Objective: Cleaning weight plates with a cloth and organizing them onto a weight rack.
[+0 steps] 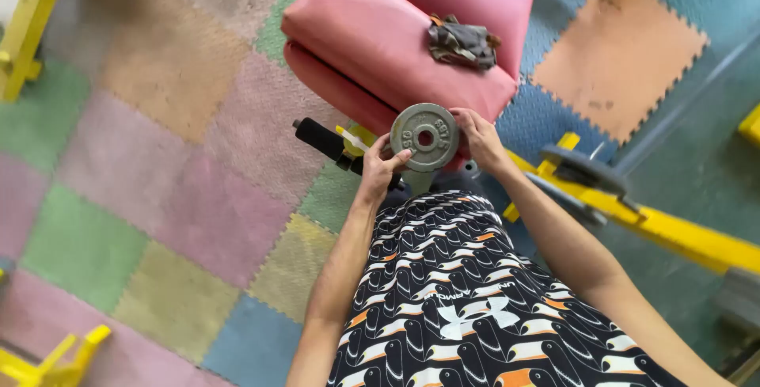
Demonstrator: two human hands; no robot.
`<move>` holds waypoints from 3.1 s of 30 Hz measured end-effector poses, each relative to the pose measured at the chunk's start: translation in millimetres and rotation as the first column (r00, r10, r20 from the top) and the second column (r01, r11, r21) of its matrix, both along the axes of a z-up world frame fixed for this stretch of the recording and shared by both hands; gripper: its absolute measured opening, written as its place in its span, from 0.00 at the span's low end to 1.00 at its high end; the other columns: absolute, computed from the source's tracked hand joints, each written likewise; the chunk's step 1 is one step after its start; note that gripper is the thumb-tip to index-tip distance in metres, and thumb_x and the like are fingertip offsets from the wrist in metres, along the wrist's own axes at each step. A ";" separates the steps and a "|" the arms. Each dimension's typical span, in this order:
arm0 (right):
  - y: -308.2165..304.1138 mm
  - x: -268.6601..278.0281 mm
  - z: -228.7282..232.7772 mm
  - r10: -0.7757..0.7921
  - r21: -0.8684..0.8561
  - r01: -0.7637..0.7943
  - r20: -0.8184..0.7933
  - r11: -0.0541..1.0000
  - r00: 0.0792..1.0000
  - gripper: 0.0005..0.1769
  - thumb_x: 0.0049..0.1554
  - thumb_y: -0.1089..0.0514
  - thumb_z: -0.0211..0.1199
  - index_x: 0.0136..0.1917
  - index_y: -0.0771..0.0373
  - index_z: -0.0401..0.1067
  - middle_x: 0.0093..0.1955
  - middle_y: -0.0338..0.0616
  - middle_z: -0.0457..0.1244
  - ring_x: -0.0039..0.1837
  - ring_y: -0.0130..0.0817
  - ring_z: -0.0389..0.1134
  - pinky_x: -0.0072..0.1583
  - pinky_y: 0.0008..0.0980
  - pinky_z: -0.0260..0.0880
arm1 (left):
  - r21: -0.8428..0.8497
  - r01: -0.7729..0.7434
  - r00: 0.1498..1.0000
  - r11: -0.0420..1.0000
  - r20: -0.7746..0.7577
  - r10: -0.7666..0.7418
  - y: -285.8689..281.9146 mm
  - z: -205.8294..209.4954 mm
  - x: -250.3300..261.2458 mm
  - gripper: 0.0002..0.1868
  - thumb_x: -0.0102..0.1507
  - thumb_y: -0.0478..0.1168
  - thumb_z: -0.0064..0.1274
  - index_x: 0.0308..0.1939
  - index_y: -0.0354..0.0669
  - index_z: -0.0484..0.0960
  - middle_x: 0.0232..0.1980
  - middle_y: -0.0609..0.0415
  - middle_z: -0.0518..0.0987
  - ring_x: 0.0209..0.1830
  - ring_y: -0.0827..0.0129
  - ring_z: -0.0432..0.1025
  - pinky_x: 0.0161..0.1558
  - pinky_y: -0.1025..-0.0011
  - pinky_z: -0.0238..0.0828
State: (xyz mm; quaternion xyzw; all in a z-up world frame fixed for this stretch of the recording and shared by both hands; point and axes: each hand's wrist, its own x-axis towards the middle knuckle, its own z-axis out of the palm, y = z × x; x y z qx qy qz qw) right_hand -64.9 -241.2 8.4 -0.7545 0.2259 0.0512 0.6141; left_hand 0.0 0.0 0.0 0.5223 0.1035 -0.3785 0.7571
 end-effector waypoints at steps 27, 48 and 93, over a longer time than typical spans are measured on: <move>4.9 -281.5 87.8 -0.720 -0.121 0.720 0.057 0.683 0.692 0.27 0.68 0.38 0.48 0.51 0.64 0.72 0.40 0.34 0.62 0.44 0.21 0.60 0.46 0.26 0.62 | -0.095 0.833 0.546 0.545 0.302 -0.782 -134.5 62.4 -111.1 0.28 0.61 0.33 0.64 0.65 0.32 0.76 0.50 0.49 0.85 0.50 0.70 0.77 0.54 0.70 0.75; -53.9 -551.7 150.2 -0.915 -0.207 0.909 0.106 0.363 0.389 0.15 0.60 0.51 0.63 0.51 0.66 0.74 0.39 0.40 0.68 0.41 0.24 0.65 0.45 0.29 0.66 | -0.112 0.969 0.246 0.221 0.334 -0.910 -281.3 75.9 -375.3 0.32 0.61 0.32 0.63 0.68 0.30 0.71 0.50 0.44 0.84 0.49 0.66 0.79 0.53 0.68 0.78; -156.0 -709.1 55.9 -0.846 0.181 0.831 0.213 0.526 0.489 0.24 0.63 0.66 0.56 0.72 0.61 0.67 0.65 0.40 0.66 0.64 0.27 0.67 0.64 0.28 0.70 | 0.377 0.724 -0.035 0.577 0.856 -0.515 -344.5 111.6 -517.6 0.25 0.57 0.27 0.64 0.57 0.43 0.79 0.54 0.45 0.82 0.53 0.52 0.78 0.53 0.62 0.77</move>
